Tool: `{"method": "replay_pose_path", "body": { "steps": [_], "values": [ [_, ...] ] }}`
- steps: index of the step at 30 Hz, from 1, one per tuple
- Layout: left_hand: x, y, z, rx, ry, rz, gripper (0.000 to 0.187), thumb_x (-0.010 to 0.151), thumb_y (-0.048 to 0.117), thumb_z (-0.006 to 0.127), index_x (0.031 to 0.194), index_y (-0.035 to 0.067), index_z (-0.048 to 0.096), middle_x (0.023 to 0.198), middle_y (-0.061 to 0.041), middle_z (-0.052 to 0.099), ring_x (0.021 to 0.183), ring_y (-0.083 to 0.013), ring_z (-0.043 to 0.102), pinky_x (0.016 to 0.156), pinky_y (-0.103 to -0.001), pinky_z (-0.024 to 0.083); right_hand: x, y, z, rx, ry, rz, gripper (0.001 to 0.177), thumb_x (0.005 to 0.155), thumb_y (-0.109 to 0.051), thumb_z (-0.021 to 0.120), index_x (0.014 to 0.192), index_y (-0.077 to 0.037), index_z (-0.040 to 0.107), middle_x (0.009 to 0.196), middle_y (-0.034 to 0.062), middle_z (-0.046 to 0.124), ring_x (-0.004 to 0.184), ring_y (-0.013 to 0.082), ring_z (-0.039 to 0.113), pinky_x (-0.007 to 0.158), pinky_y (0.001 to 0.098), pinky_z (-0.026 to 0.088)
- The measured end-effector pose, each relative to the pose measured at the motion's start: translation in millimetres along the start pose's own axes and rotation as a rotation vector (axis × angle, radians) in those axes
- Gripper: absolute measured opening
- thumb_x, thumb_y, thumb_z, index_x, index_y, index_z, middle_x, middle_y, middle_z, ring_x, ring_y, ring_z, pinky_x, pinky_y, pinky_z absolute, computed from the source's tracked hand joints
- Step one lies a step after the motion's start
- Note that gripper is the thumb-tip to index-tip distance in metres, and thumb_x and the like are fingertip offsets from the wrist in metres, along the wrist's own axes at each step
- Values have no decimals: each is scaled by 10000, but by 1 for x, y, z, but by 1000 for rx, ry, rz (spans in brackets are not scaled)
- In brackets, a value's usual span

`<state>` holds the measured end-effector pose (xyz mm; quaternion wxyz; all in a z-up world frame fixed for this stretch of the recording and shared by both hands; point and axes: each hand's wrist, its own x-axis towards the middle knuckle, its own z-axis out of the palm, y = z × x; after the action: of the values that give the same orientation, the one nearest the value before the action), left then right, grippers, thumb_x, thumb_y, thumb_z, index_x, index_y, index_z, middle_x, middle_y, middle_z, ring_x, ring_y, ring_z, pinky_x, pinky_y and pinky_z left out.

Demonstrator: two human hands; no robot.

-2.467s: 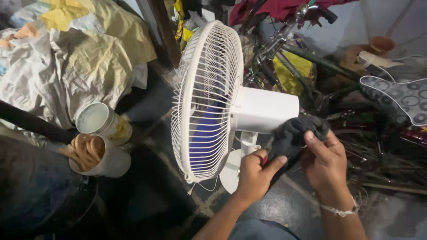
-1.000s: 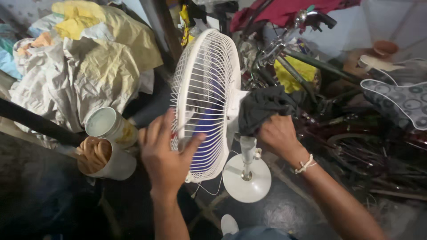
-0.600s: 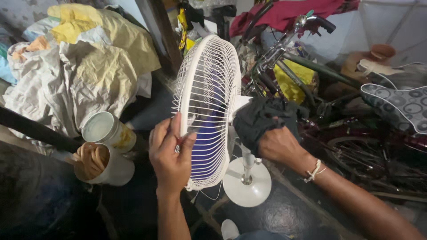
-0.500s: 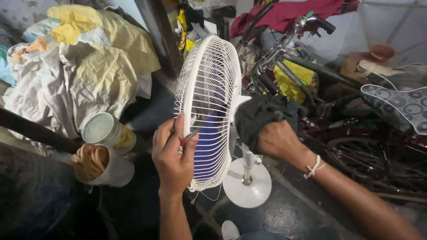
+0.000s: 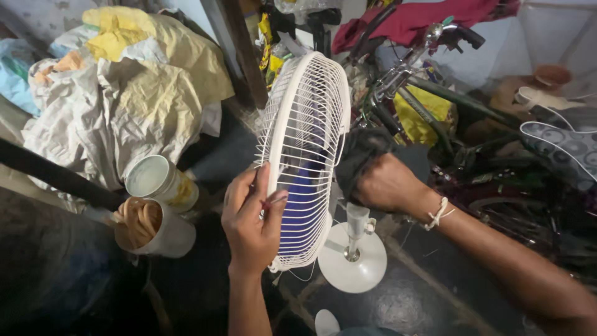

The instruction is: The person assembles a white pedestal fan by attaching the fan head to the stand and securing it with a knob. They then use a cloth to wipe the fan cage and body.

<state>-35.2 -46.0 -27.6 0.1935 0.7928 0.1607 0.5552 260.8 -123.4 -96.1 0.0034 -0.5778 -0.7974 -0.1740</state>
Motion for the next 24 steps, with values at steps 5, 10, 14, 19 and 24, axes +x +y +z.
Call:
{"method": "replay_pose_path", "body": {
  "steps": [5, 10, 14, 19, 24],
  "values": [
    [1, 2, 2, -22, -18, -46, 396, 921, 11, 744, 1299, -65, 656, 1178, -145, 634, 981, -230, 646, 650, -279, 539, -20, 5, 11, -115, 122, -223, 166, 617, -264, 678, 514, -152, 612, 525, 59, 591, 545, 256, 628, 897, 522, 570],
    [1, 2, 2, -19, -16, -15, 377, 934, 12, 729, 1296, -63, 652, 1191, -159, 640, 964, -211, 647, 656, -276, 524, -20, 8, 8, -44, -43, -81, 249, 623, -325, 698, 555, -90, 652, 574, 111, 635, 579, 296, 656, 645, 442, 551],
    [1, -3, 1, -10, -12, -38, 374, 941, 18, 734, 1300, -58, 661, 1161, -143, 643, 914, -187, 635, 655, -278, 518, -6, 2, 0, 75, 25, 93, 215, 632, -278, 698, 598, -66, 692, 630, 146, 669, 601, 320, 670, 724, 467, 551],
    [4, -5, -4, -36, -29, -65, 388, 936, 7, 720, 1312, -62, 653, 1151, -132, 651, 872, -171, 632, 637, -263, 496, 7, -6, -17, 16, 22, 183, 273, 752, -293, 678, 624, -52, 683, 674, 146, 672, 646, 320, 666, 641, 471, 514],
    [3, -5, -2, -2, -36, -62, 392, 919, -22, 740, 1301, -62, 663, 1134, -134, 663, 812, -175, 578, 618, -268, 450, 13, 20, -26, -99, -250, 236, 408, 992, -355, 543, 756, -61, 699, 806, 147, 701, 751, 338, 679, 719, 503, 510]
  ]
}}
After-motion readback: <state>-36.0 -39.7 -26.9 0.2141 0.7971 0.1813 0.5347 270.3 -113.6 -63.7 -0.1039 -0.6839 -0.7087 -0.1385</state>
